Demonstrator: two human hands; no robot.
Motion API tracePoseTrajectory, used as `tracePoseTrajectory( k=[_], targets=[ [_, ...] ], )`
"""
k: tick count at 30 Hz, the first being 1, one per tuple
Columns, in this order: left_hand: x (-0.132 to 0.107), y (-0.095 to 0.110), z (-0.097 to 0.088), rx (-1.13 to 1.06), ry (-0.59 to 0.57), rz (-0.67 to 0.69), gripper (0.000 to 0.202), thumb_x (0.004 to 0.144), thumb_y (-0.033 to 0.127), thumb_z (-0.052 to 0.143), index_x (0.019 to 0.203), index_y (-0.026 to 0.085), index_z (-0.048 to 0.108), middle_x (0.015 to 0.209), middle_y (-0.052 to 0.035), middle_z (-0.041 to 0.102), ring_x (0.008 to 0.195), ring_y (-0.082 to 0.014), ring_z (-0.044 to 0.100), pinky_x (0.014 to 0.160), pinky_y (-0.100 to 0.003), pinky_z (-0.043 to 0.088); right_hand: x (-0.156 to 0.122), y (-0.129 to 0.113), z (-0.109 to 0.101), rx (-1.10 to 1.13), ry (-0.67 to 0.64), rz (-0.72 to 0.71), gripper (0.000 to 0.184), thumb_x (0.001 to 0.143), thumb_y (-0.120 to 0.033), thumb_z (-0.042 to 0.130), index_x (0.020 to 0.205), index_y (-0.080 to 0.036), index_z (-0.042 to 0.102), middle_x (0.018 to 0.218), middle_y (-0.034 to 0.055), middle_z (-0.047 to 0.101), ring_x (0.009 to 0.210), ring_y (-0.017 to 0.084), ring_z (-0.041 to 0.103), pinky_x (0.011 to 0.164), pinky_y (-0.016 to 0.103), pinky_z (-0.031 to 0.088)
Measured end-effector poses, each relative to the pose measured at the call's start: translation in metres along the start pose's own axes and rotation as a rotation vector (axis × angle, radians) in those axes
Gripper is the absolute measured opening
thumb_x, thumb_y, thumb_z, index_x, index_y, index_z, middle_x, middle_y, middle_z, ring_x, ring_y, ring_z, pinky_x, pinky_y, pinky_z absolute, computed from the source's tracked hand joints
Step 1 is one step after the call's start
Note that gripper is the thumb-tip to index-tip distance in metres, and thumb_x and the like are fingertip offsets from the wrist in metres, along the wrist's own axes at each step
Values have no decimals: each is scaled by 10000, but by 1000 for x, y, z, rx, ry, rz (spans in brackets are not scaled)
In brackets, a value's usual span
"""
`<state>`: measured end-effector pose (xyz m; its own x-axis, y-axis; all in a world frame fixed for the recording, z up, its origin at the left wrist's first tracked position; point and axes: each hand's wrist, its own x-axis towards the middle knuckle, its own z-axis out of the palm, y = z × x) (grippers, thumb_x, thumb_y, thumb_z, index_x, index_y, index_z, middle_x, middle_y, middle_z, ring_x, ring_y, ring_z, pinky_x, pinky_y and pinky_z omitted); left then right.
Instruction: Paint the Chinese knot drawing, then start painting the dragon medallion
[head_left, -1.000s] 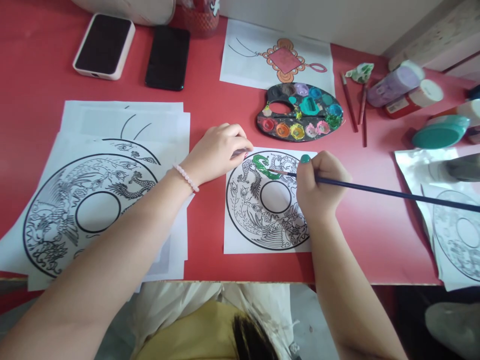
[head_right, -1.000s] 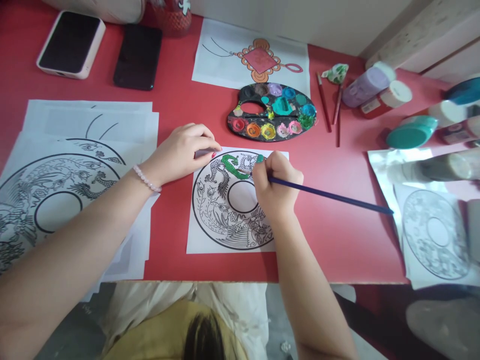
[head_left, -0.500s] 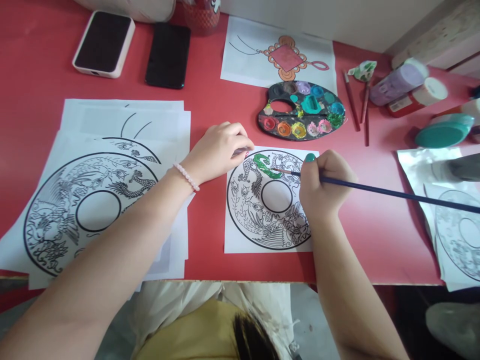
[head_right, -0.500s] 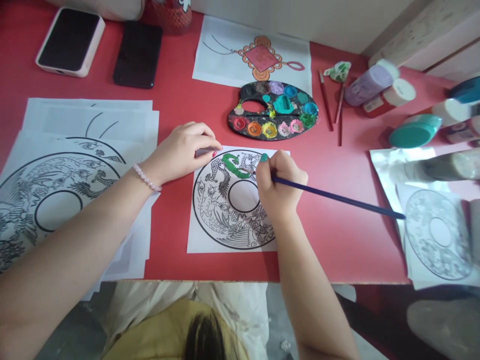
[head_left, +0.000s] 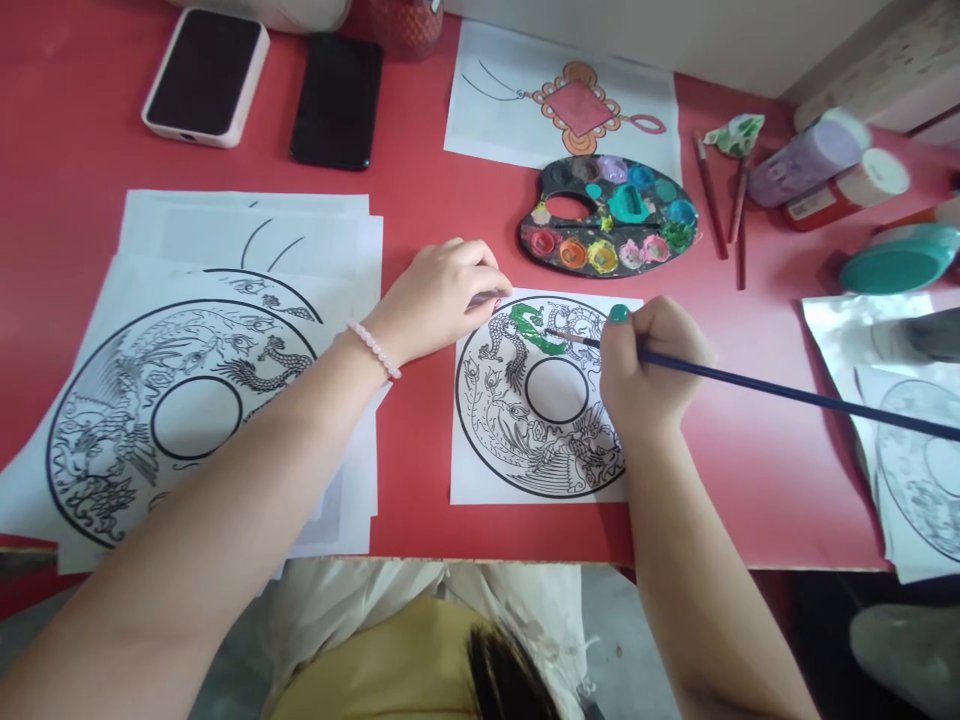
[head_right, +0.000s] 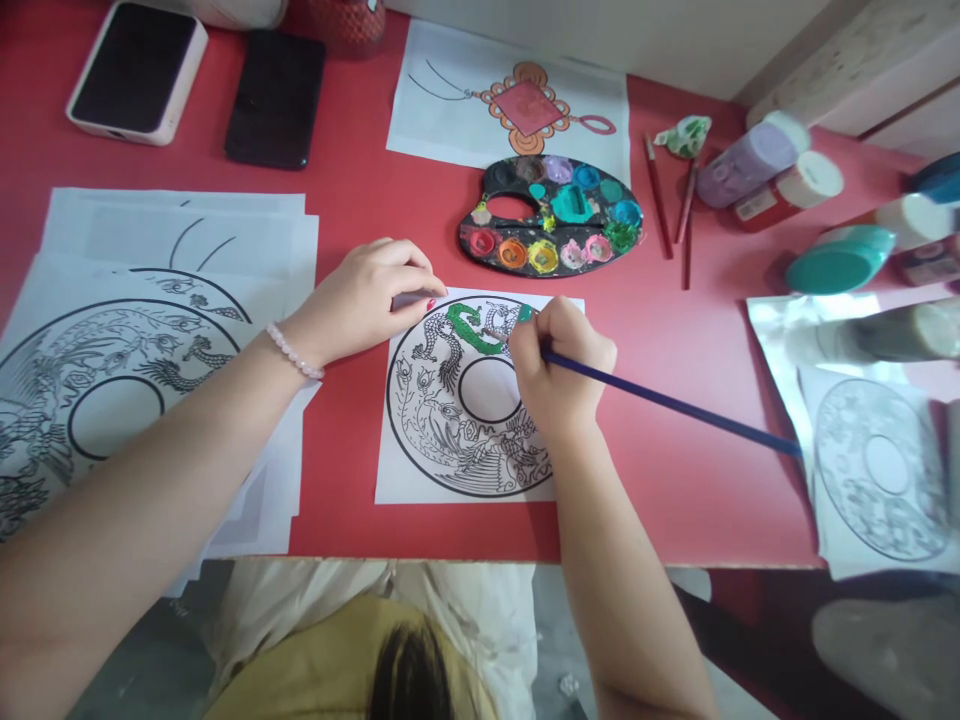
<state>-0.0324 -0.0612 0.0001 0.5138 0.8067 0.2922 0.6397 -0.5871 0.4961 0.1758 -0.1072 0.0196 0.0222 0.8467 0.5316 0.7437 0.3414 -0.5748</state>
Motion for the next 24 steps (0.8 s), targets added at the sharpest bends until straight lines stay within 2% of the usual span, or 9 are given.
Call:
tracePoseTrajectory(
  k=[14,24],
  targets=[
    [0,-1,0,-17,-12,-12,172,866,220,495,919,216,660,916,-27,558,920,-200,543,873,-403,411,-2,2,-1,-28,-6,-20,351,795,-177,510,545,-221,268,453,-69,249,420,61,223,405,255,195],
    [1,3,-3,9,-15,-10,176,870,212,496,924,211,664,925,-33,584,888,-182,541,850,-374,413,-2,-1,-2,41,3,-8,359,809,-185,512,541,-221,276,449,-70,274,410,62,233,394,252,206]
  ],
)
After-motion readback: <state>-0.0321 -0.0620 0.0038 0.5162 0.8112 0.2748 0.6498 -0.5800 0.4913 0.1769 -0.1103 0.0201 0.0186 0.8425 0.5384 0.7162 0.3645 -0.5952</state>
